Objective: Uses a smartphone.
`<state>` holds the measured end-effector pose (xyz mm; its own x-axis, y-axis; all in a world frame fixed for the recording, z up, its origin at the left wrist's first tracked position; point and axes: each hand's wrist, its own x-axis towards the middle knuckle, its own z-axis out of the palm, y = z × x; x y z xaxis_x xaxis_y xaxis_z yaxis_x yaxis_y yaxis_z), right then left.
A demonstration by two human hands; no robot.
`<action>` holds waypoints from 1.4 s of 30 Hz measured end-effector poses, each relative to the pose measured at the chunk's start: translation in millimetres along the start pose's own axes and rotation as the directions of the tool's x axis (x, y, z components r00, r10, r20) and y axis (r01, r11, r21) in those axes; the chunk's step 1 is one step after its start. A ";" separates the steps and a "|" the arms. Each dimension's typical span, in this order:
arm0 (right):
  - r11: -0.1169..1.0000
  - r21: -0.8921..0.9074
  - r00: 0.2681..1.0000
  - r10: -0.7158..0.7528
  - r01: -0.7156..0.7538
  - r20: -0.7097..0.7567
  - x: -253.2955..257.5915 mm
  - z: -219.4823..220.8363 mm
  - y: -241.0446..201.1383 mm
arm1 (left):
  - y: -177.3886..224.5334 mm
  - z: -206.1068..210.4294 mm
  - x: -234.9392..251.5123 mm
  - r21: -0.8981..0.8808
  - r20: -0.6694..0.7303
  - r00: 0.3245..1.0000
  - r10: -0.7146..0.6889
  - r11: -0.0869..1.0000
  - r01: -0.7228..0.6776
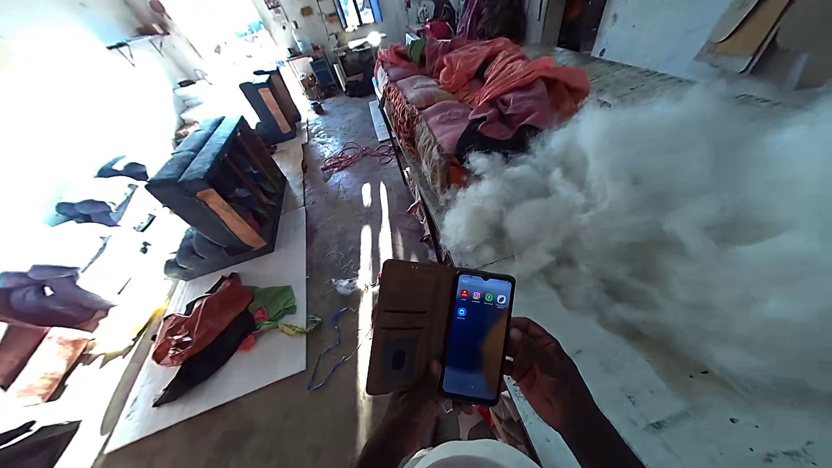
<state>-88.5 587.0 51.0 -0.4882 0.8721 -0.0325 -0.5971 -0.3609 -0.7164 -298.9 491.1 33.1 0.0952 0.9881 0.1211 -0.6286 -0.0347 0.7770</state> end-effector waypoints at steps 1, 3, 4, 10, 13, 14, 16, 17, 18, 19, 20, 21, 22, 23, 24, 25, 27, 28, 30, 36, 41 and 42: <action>1.000 -0.029 1.000 -0.009 0.009 -0.009 -0.9 -2.3 0.4 | -2.2 1.4 0.5 -0.001 -0.016 1.000 -0.004 1.000 0.004; 0.973 -0.221 0.997 -0.069 0.073 0.028 -3.8 -5.2 -0.4 | -5.5 5.5 2.2 0.002 -0.056 0.998 -0.007 1.000 0.007; 0.934 -0.343 0.994 -0.080 0.102 0.078 -5.9 -5.9 -1.8 | -6.3 7.5 3.0 0.008 -0.072 0.997 -0.007 1.000 0.007; 0.783 -0.609 0.981 -0.009 0.126 0.192 -11.4 -5.3 -2.9 | -3.1 11.5 3.8 0.068 -0.100 0.995 0.016 0.998 -0.010; 0.730 -0.665 0.980 -0.032 0.158 0.197 -10.1 -6.1 3.2 | -1.3 10.6 2.4 0.086 -0.117 0.993 0.022 0.996 -0.012; 0.723 -0.673 0.981 -0.038 0.157 0.188 -9.8 -5.2 4.9 | -1.1 9.9 2.0 0.091 -0.122 0.992 0.021 0.996 -0.010; 0.742 -0.654 0.981 -0.024 0.146 0.192 -9.8 -4.1 5.2 | -0.5 8.8 2.1 0.081 -0.128 0.992 0.010 0.997 0.000; 0.759 -0.635 0.979 -0.016 0.144 0.203 -9.8 -3.8 3.9 | 0.0 8.5 2.4 0.072 -0.128 0.992 0.004 0.997 0.005; 0.783 -0.607 0.977 -0.007 0.137 0.212 -10.1 -3.5 2.1 | 0.0 8.2 2.1 0.055 -0.125 0.992 0.001 0.998 0.006; 0.816 -0.563 0.976 -0.012 0.134 0.215 -10.5 -3.1 0.6 | -0.5 7.4 1.5 0.043 -0.115 0.993 0.002 0.999 0.003; 0.850 -0.511 0.977 -0.026 0.133 0.211 -10.6 -2.7 -1.0 | -1.0 6.2 0.9 0.034 -0.094 0.996 0.008 0.999 -0.005; 0.879 -0.457 0.979 -0.046 0.133 0.197 -9.8 -2.9 -2.4 | -1.0 5.5 0.6 0.033 -0.074 0.997 0.013 0.999 -0.011; 0.905 -0.404 0.983 -0.072 0.135 0.167 -8.2 -3.8 -2.6 | -1.0 5.5 0.0 0.032 -0.060 0.998 0.014 0.999 -0.013; 0.930 -0.345 0.988 -0.091 0.130 0.126 -6.0 -5.1 -2.2 | -1.1 6.2 -0.7 0.032 -0.052 0.999 0.009 0.999 -0.007; 0.954 -0.277 0.991 -0.095 0.118 0.094 -3.7 -6.5 -2.0 | -1.4 7.4 -1.5 0.033 -0.044 0.999 0.005 0.999 -0.003; 0.973 -0.211 0.994 -0.084 0.098 0.076 -1.6 -8.2 -1.8 | -1.9 8.5 -2.2 0.034 -0.034 0.999 0.005 0.999 -0.004; 0.994 -0.099 0.995 -0.044 0.053 0.086 0.3 -10.9 -1.5 | -2.2 10.2 -2.9 0.038 -0.029 1.000 0.009 0.999 -0.008; 0.997 -0.063 0.995 -0.029 0.035 0.094 0.2 -11.4 -0.6 | -2.1 10.6 -3.5 0.039 -0.032 0.999 0.012 0.999 -0.010; 1.000 -0.027 0.995 -0.009 0.012 0.098 -1.0 -11.7 0.7 | -2.4 10.8 -4.8 0.039 -0.030 0.999 0.017 0.999 -0.016; 0.878 -0.451 0.987 -0.133 0.158 0.086 -9.9 2.5 -2.3 | -4.0 12.8 -6.8 0.036 -0.057 0.998 0.030 0.999 -0.028; 0.682 -0.705 0.979 -0.178 0.195 0.099 -18.7 25.9 8.2 | -5.1 20.3 -8.2 0.091 -0.167 0.983 0.075 0.994 -0.060; 0.660 -0.726 0.978 -0.191 0.194 0.088 -18.7 27.5 11.7 | -4.4 23.0 -8.6 0.126 -0.197 0.976 0.091 0.990 -0.067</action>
<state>-103.9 557.3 62.3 -0.4194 0.8925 0.1661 -0.0267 0.1708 -0.9849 -279.2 479.3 42.8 -0.1167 0.9909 0.0673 -0.5311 -0.1196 0.8388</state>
